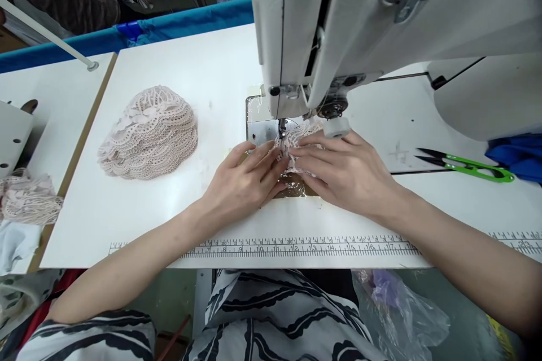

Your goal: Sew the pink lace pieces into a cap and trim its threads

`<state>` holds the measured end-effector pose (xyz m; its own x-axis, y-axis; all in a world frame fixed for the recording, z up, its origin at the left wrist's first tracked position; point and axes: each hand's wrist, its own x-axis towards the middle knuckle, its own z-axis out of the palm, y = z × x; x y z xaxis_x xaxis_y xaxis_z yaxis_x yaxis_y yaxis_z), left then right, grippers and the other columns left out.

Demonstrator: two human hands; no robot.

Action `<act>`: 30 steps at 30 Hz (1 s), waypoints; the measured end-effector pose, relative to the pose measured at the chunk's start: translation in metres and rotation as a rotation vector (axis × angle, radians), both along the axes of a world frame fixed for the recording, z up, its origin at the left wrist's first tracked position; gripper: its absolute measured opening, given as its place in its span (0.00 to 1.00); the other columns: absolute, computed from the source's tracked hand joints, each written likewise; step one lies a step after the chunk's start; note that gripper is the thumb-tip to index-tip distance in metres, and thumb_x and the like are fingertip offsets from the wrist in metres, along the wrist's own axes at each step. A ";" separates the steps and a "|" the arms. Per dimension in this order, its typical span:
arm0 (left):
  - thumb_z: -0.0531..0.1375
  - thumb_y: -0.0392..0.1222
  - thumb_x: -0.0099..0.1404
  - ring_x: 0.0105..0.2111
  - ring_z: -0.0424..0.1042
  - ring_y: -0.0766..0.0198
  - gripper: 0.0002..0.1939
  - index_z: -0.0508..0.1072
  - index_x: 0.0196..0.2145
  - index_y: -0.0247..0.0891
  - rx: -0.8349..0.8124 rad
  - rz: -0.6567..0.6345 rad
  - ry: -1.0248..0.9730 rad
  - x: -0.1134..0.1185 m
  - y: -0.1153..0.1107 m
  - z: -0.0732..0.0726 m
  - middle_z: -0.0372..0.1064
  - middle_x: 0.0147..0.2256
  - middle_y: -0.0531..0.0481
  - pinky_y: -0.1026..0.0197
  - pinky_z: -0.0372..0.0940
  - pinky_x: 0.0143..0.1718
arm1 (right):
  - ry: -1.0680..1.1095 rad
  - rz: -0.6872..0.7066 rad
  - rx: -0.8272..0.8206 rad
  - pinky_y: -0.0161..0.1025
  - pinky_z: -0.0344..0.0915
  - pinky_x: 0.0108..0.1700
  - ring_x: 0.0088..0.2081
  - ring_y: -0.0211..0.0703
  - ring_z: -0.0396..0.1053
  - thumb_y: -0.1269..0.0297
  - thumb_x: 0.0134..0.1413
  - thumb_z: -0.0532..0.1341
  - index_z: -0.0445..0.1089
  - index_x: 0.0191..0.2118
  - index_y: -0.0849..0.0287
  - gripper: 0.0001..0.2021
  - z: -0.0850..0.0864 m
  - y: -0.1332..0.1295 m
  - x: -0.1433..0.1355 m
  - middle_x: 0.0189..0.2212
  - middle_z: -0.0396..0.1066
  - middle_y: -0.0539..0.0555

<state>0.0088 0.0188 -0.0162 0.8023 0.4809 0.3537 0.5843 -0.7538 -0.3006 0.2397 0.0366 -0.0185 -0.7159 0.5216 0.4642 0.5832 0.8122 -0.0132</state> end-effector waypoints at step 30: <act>0.55 0.47 0.74 0.54 0.74 0.50 0.20 0.75 0.54 0.31 0.014 0.011 0.033 0.001 0.004 0.005 0.78 0.49 0.39 0.47 0.65 0.53 | -0.053 -0.053 0.042 0.44 0.59 0.43 0.45 0.45 0.74 0.76 0.64 0.56 0.76 0.37 0.56 0.12 0.001 -0.002 -0.005 0.41 0.81 0.51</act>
<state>0.0094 0.0228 -0.0113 0.8083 0.4853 0.3333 0.5822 -0.7429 -0.3303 0.2350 0.0341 -0.0175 -0.7121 0.5402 0.4484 0.6241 0.7796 0.0520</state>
